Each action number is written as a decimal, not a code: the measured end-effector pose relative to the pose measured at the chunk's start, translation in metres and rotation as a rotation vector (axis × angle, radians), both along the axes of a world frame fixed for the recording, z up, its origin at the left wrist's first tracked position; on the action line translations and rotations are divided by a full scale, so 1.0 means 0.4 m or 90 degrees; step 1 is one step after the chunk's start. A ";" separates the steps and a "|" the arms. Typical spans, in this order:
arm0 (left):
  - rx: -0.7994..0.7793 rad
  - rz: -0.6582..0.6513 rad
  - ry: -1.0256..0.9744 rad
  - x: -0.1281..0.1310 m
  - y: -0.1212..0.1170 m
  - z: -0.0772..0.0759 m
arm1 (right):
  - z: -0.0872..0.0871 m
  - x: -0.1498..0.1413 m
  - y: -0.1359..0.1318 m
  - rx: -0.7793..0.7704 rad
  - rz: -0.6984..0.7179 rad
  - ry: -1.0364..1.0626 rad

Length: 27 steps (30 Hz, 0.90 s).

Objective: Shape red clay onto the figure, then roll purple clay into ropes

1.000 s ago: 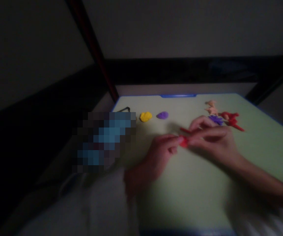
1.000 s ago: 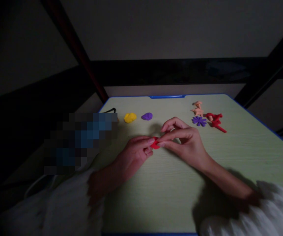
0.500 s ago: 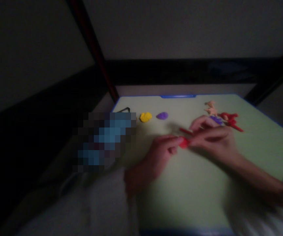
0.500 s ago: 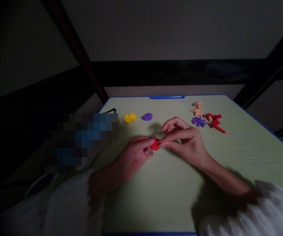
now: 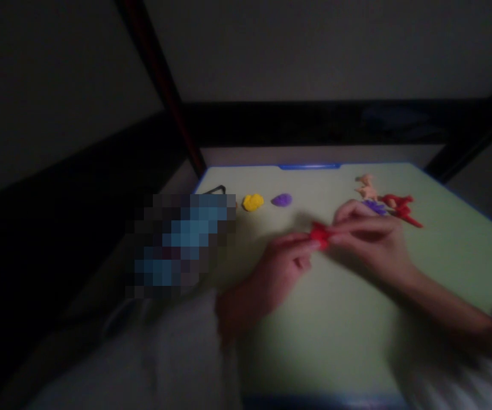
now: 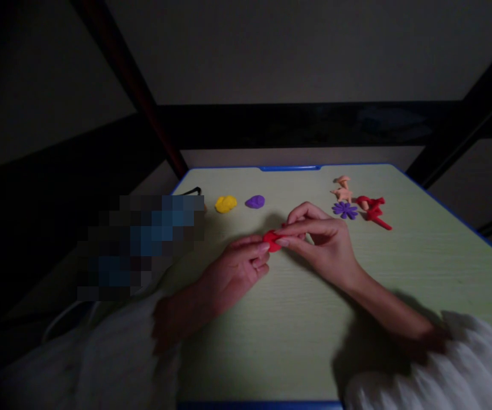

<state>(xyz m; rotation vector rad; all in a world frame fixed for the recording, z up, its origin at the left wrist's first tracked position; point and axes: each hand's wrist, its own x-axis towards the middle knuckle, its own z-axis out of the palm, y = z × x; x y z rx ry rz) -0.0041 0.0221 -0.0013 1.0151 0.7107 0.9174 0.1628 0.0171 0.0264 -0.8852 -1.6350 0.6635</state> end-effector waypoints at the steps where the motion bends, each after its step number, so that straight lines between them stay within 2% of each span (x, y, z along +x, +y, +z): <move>1: -0.004 0.001 0.000 0.000 -0.001 0.000 | 0.000 0.000 0.000 0.003 0.002 -0.002; 7: -0.006 0.015 0.015 -0.003 -0.002 -0.002 | -0.006 0.002 0.001 -0.011 0.016 0.001; 13: 0.003 0.021 0.043 -0.004 -0.003 0.001 | -0.001 -0.003 -0.005 -0.007 -0.008 0.008; 17: -0.001 0.027 0.012 -0.003 -0.002 -0.001 | 0.000 -0.005 -0.001 -0.029 -0.013 0.020; 21: 0.018 0.023 0.002 -0.003 0.004 -0.005 | -0.002 -0.004 0.003 -0.044 -0.024 0.036; 27: 0.034 0.014 0.026 -0.009 0.005 -0.023 | -0.007 -0.002 -0.003 -0.022 0.006 0.011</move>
